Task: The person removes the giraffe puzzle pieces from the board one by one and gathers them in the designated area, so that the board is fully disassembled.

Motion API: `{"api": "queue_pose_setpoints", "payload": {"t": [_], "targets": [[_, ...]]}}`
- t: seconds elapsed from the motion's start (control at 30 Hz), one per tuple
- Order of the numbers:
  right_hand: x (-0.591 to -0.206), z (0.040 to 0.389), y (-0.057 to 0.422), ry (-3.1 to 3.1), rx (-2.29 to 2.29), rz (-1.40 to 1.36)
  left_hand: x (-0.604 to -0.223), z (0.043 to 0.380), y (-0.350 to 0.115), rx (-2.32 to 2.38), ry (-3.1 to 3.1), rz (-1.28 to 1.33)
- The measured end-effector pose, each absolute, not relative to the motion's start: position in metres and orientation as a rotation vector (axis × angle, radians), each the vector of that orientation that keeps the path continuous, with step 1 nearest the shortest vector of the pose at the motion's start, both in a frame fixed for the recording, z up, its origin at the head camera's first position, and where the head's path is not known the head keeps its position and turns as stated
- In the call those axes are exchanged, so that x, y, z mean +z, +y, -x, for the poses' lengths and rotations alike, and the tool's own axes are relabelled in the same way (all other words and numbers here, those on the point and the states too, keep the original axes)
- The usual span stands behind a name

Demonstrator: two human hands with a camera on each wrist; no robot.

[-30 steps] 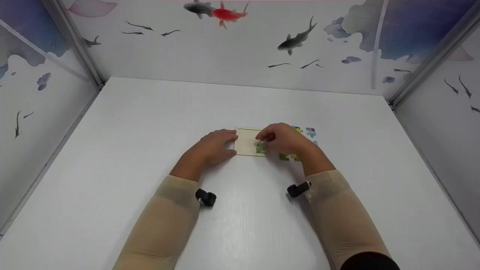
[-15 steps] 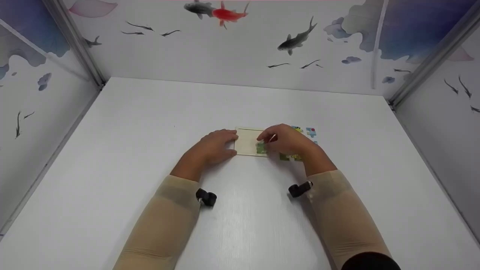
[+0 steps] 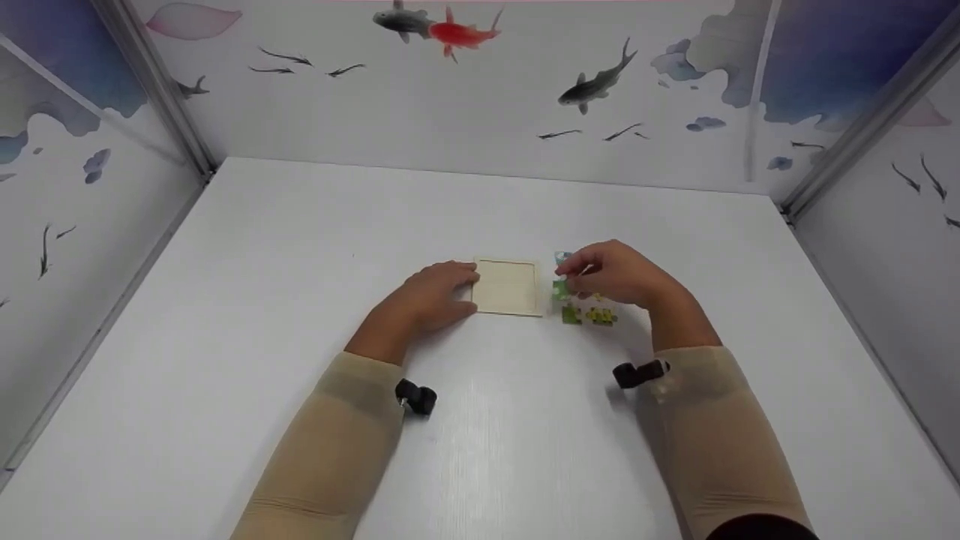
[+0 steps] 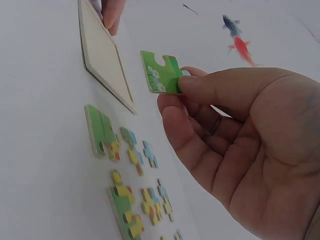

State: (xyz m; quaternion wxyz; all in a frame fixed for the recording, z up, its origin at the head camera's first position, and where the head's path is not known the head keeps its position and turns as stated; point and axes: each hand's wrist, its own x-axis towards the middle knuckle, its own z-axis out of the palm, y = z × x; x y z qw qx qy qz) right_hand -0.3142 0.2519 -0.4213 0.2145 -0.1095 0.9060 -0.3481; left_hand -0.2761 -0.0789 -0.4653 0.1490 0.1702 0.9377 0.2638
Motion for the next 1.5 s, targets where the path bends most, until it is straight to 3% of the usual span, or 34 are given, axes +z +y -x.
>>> {"api": "queue_pose_setpoints", "payload": {"t": [0.7, 1.5], "targets": [[-0.43, 0.304, 0.36, 2.493, -0.952, 0.122, -0.465, 0.279, -0.079, 0.718, 2.701, -0.523], [-0.437, 0.307, 0.364, 2.488, -0.898, 0.091, -0.464, 0.276, -0.08, 0.793, 2.686, -0.486]]}}
